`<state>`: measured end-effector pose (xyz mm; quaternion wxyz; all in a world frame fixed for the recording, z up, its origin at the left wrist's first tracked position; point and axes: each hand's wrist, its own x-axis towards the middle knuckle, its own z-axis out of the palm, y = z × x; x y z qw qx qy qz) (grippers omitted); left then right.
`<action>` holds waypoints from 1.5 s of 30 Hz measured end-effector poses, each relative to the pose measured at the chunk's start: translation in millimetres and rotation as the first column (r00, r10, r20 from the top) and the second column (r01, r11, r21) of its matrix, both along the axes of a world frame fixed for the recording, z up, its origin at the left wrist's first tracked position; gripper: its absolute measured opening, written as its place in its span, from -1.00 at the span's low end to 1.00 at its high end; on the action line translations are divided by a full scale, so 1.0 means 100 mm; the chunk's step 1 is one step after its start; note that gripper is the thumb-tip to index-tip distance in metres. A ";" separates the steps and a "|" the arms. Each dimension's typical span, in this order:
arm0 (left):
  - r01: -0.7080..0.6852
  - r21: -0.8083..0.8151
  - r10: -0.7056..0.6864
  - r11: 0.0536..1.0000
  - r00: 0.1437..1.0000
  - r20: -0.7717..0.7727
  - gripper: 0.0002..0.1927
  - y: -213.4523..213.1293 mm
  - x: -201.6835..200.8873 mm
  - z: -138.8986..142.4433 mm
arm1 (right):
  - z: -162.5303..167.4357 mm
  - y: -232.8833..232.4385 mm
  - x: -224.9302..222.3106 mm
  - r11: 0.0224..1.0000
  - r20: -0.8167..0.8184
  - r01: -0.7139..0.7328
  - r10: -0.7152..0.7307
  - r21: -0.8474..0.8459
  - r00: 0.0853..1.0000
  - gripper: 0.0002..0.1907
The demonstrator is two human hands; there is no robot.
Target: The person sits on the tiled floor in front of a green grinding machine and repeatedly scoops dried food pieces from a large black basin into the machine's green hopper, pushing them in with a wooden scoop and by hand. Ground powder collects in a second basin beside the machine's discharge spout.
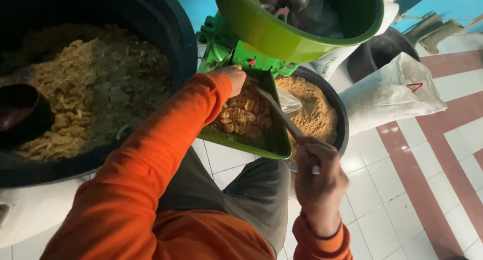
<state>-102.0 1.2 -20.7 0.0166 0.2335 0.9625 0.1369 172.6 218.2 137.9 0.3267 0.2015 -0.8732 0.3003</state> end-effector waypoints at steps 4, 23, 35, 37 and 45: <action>-0.033 -0.028 0.034 0.999 0.998 0.044 -0.80 0.07 -0.08 -0.02 | -0.07 -0.19 -0.21 0.997 -0.025 -0.057 0.058 0.045 0.998 -0.80; -0.015 -0.196 0.060 0.980 0.972 0.227 -0.66 0.07 -0.16 -0.11 | -0.31 -0.37 -0.28 0.994 0.036 -0.096 0.094 0.057 0.995 -0.81; -0.153 -0.135 0.194 0.979 0.904 0.380 -0.71 -0.23 0.37 0.16 | -0.26 -0.46 -0.44 0.990 0.091 -0.144 0.143 0.009 0.986 -0.78; -0.113 -0.086 0.133 0.990 0.946 0.296 -0.72 -0.20 0.27 0.08 | -0.19 -0.42 -0.35 0.995 0.022 -0.102 0.102 0.003 0.995 -0.78; 0.308 -0.353 -0.228 0.883 0.940 0.252 -0.70 -0.16 0.07 -0.06 | -0.25 -0.27 -0.28 0.998 0.047 -0.035 0.033 0.047 0.998 -0.80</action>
